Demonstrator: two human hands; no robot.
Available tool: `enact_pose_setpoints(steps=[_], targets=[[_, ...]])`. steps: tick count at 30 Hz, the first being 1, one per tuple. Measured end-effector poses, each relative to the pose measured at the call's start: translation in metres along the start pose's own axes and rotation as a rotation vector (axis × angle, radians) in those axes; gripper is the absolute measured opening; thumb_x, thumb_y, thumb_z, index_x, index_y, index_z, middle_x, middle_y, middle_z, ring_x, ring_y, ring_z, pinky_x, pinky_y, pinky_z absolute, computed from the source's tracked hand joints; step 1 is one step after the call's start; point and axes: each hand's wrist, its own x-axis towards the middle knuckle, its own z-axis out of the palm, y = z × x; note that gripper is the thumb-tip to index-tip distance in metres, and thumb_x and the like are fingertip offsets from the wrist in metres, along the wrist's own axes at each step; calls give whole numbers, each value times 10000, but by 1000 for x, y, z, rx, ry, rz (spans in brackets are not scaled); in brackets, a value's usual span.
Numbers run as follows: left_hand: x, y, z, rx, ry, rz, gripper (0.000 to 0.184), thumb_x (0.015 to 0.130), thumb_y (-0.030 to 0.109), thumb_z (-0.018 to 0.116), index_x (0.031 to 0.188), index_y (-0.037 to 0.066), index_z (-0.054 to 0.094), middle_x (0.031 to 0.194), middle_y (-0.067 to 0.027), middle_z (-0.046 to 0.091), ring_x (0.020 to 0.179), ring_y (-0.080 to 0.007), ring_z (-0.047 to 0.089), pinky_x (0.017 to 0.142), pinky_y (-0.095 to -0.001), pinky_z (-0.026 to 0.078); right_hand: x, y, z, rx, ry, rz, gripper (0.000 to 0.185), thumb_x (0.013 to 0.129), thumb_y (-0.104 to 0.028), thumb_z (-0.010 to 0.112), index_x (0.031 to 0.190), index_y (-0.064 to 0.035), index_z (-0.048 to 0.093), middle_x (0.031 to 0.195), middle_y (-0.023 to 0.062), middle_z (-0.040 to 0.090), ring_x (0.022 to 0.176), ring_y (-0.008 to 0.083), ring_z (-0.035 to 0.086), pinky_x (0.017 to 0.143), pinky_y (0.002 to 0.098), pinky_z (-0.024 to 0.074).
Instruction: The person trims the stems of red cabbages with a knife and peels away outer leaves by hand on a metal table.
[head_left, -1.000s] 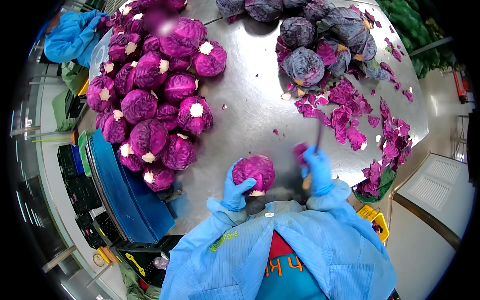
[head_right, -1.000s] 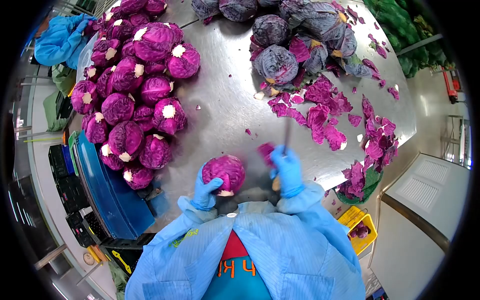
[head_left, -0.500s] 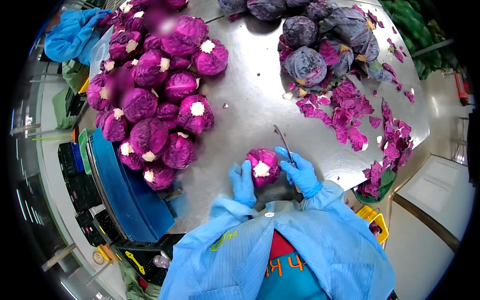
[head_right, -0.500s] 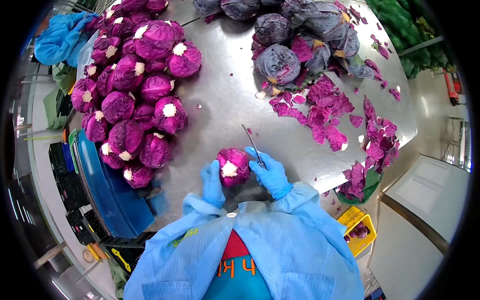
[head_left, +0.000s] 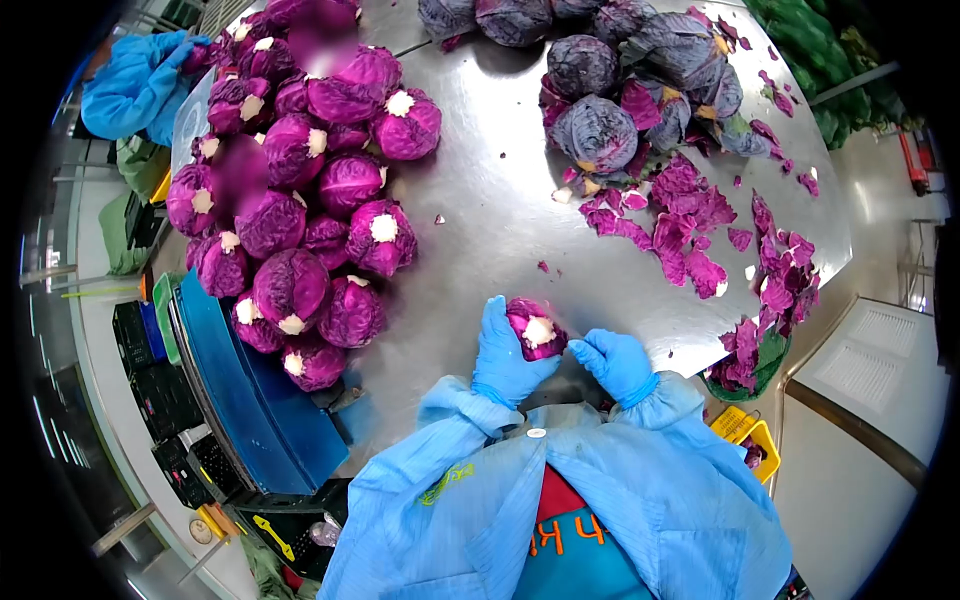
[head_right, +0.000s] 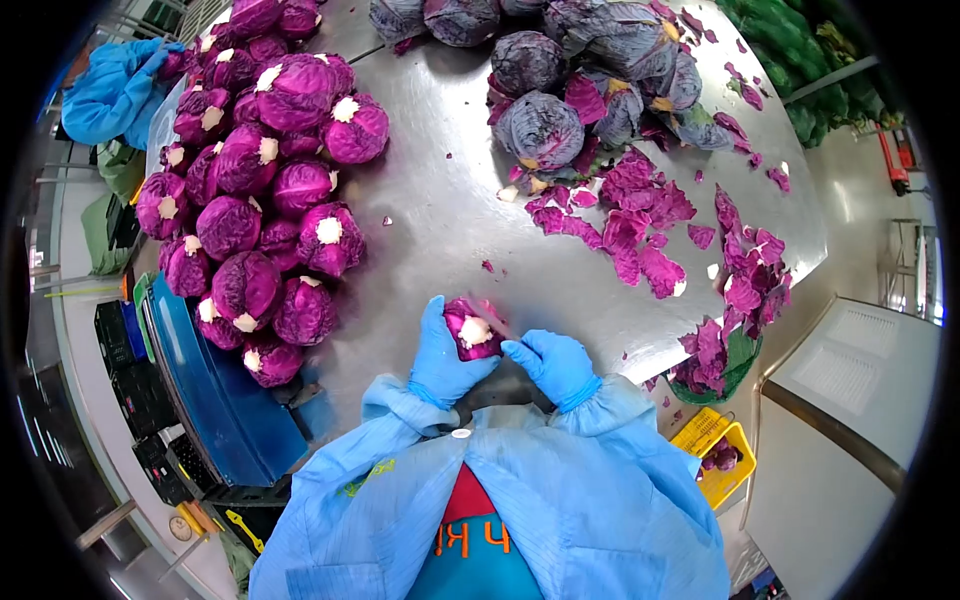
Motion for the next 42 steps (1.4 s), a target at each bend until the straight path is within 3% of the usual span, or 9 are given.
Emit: enact_pose_setpoints(steps=[1,4,16,22,28,31,34,38,42], targets=[[0,5,-2,109,14,23,1210,597,478,826,1437,-82,159,1431,-323,260,1339,-460,282,1098,-476,284,-3,-3,2,-50,79,-57,444,890,-493,576,776,-67,627,699,142,589,623,333,586,571,405,464],[6,3,3,296,117,120,1190,578,434,856,1421,-88,199,1350,-278,365,1268,-415,399,1076,-424,343,-7,-5,1,-257,103,-71,488,873,-570,539,732,-111,623,694,112,592,636,315,601,554,426,468],[18,20,2,276,68,25,1139,524,425,856,1372,-71,281,1302,-269,395,1175,-412,463,1010,-435,394,33,37,-13,-239,-111,-241,495,862,-587,537,698,-128,624,664,94,600,629,322,601,562,446,463],[33,20,-8,125,-66,-103,1170,518,472,839,1369,-95,270,1336,-278,364,1214,-443,412,1018,-467,380,48,12,-10,-376,-125,-83,560,876,-632,469,739,-119,649,725,117,634,684,322,632,601,425,486],[16,34,2,383,-74,85,1126,566,435,833,1383,-87,259,1397,-302,303,1270,-464,343,1066,-483,323,103,29,-1,-163,20,309,615,911,-618,446,805,-61,686,761,167,667,700,308,655,668,375,502],[8,25,2,300,46,71,1147,560,459,849,1394,-68,263,1427,-313,261,1301,-484,295,1083,-504,293,106,32,-17,279,-29,461,613,910,-604,474,796,-39,682,683,119,651,648,251,638,655,363,498],[7,11,-4,166,75,51,1144,551,487,855,1385,-49,284,1397,-294,307,1298,-456,323,1079,-491,308,76,18,-25,338,-128,318,606,906,-594,500,785,-27,676,647,78,627,623,206,609,641,349,496],[11,-6,-5,-14,36,63,1117,560,476,855,1376,-39,292,1347,-265,367,1265,-419,383,1058,-465,343,35,13,-9,-117,-87,-111,509,899,-560,527,776,-86,667,695,118,636,648,318,619,613,411,486],[10,-8,2,-53,59,51,1116,565,470,856,1380,-39,287,1332,-266,374,1232,-420,411,1040,-470,359,31,16,3,-119,-173,-115,475,906,-533,520,748,-103,644,718,125,629,672,349,609,612,433,483]])
